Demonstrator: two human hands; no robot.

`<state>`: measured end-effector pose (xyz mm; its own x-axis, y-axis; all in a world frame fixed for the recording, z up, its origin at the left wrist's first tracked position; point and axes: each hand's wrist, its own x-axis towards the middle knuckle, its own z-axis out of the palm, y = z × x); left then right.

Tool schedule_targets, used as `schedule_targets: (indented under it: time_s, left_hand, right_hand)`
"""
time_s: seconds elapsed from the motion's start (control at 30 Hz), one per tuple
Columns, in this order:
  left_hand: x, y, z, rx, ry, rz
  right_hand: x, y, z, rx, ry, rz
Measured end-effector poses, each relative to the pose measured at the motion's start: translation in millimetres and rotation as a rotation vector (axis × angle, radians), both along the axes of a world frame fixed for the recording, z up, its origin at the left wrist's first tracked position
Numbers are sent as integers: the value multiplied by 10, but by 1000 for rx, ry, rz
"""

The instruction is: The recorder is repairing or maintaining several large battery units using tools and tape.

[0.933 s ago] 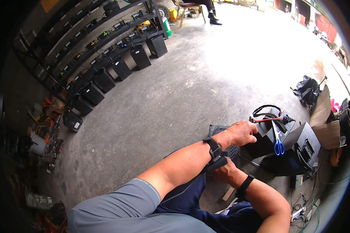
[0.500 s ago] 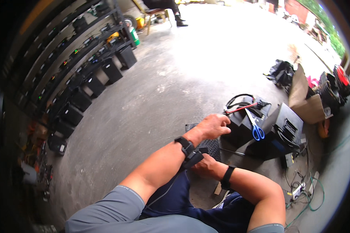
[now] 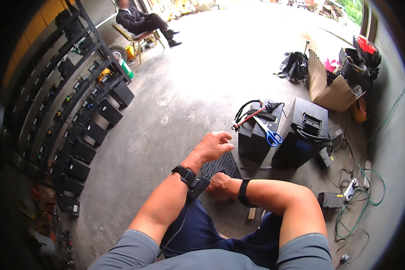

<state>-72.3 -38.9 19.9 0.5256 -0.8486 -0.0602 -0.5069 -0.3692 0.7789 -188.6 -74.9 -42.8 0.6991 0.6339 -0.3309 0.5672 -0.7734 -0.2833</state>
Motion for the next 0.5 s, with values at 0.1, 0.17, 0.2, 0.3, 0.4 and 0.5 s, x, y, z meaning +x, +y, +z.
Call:
schedule_targets:
  time_s: [0.1, 0.17, 0.2, 0.3, 0.4, 0.5]
  left_hand:
    - [12, 189, 32, 30, -44, 36]
    - [51, 166, 12, -24, -46, 16]
    - [149, 313, -1, -55, -19, 38]
    - [97, 567, 290, 33, -207, 95]
    - [-69, 633, 380, 227, -232, 100]
    - [-297, 809, 424, 603, -403, 48]
  right_hand:
    - [-72, 18, 198, -102, 36, -29]
    - [18, -329, -353, 129, -171, -138]
    - [94, -415, 24, 177, -142, -134]
    - [419, -737, 146, -56, -220, -149]
    - [438, -1220, 36, 79, -699, -310]
    - [265, -1135, 588, 121, -477, -578]
